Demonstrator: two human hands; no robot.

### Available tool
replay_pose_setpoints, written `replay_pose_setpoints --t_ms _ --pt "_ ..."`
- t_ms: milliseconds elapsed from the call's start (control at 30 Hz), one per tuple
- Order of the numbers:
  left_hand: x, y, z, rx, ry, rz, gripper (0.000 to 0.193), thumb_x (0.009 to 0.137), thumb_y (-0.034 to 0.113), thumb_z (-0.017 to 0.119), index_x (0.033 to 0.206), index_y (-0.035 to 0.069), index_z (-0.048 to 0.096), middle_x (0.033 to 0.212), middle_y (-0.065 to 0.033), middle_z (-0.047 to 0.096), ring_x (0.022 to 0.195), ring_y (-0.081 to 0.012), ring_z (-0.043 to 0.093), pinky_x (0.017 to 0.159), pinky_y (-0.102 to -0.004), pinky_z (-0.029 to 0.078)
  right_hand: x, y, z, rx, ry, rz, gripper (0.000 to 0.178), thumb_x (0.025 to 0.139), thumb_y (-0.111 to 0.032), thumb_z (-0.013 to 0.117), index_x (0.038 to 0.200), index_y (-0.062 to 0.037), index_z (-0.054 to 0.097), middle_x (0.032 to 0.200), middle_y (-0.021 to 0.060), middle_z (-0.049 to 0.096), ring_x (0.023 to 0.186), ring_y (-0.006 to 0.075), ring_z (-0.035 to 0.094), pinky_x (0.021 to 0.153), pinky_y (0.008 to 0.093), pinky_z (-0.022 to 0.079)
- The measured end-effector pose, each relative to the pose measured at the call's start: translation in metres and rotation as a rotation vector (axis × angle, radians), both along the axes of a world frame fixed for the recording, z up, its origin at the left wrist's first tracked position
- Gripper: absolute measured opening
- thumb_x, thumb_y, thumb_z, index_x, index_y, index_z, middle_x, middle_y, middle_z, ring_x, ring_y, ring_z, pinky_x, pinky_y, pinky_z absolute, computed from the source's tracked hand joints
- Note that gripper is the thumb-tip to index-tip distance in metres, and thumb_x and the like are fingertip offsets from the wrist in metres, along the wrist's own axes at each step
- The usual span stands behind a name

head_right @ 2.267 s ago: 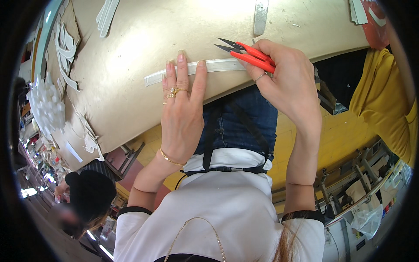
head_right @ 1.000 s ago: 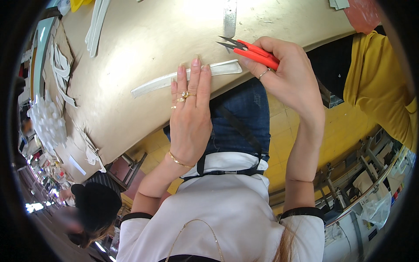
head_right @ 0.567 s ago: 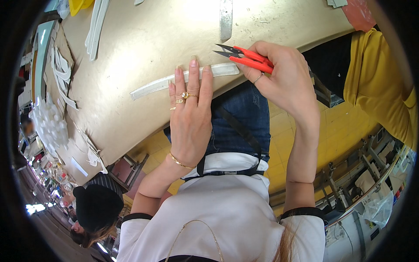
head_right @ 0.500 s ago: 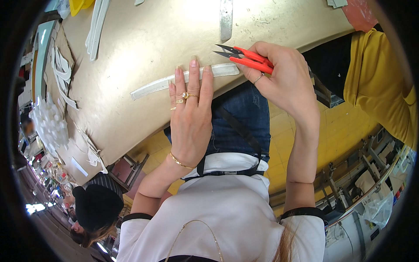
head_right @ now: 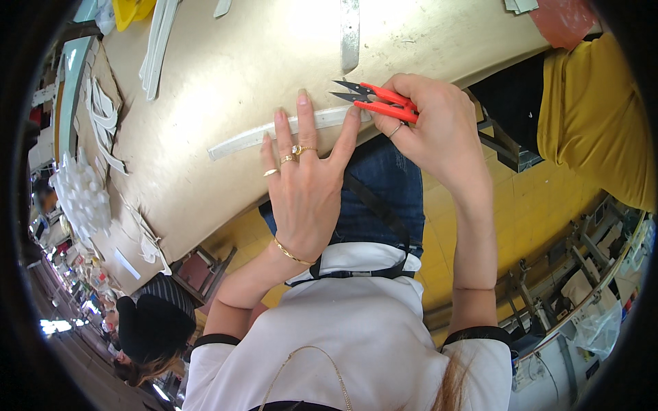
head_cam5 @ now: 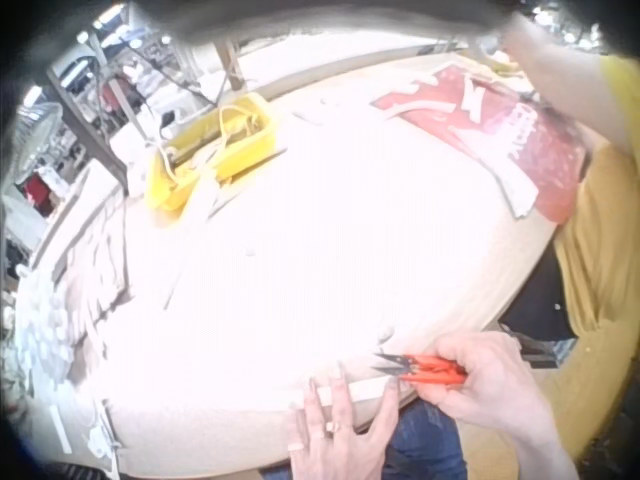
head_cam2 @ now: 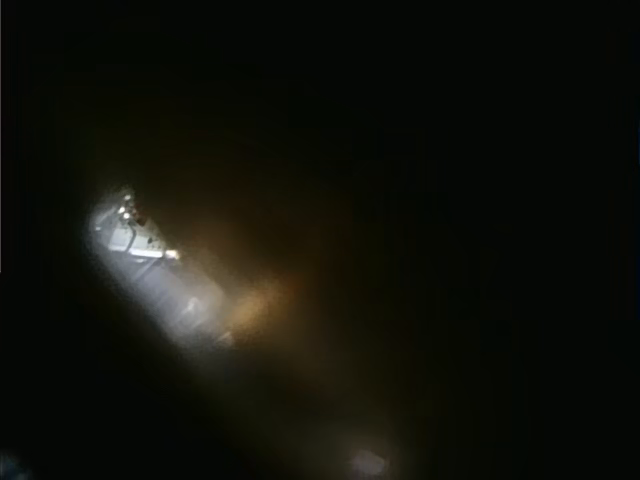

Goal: The person uses red-handled scissors to cut long white fabric strips into shorter pieces on a worktable. The person repeatedly picks up strips, cuts them, and places the cut pieces on the table. Another person works nearby on similar materials.

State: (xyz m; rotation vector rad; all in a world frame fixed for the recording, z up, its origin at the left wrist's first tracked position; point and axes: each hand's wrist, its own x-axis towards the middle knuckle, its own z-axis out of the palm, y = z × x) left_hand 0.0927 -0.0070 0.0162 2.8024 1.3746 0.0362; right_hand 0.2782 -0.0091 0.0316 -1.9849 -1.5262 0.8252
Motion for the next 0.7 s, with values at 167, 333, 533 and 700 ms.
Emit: replay_pose_setpoints --t_ms 167,333,533,700 --pt "-0.006 0.013 0.003 -0.054 -0.178 -0.048 0.065 0.076 -0.001 0.061 0.135 0.027 0.06 0.138 -0.01 0.051 0.108 -0.0284 0.053 0.085 -0.0393 0.044 -0.012 -0.011 0.002 0.07 -0.053 -0.092 0.017 0.082 -0.012 0.076 0.09 0.0011 0.068 0.064 0.0101 0.058 0.057 0.0176 0.053 0.058 0.0268 0.042" --pt "-0.012 0.02 0.008 -0.17 -0.231 -0.093 0.064 0.072 -0.002 0.064 0.131 0.022 0.061 0.129 -0.0106 0.051 0.105 -0.0312 0.055 0.084 -0.0405 0.046 -0.009 -0.022 0.002 0.154 0.119 -0.088 0.02 0.078 -0.006 0.076 0.097 -0.0005 0.07 0.073 0.0101 0.06 0.06 0.0177 0.054 0.059 0.0262 0.043" --pt "-0.018 0.035 0.005 -0.194 -0.265 -0.214 0.049 0.081 0.008 0.063 0.129 0.016 0.06 0.125 -0.0078 0.051 0.097 -0.0255 0.055 0.075 -0.0364 0.05 -0.009 -0.033 -0.013 0.29 -0.142 0.086 0.033 0.071 -0.004 0.075 0.105 -0.0052 0.071 0.07 0.0075 0.056 0.06 0.0208 0.054 0.057 0.0291 0.042" --pt "-0.022 0.044 0.005 -0.241 -0.281 -0.273 0.052 0.08 0.007 0.065 0.131 0.015 0.057 0.126 -0.0076 0.05 0.098 -0.0257 0.056 0.074 -0.0345 0.053 -0.012 -0.039 -0.026 0.415 -0.351 0.163 0.047 0.064 -0.011 0.078 0.111 -0.0142 0.072 0.064 0.0018 0.047 0.053 0.0203 0.045 0.051 0.0322 0.036"
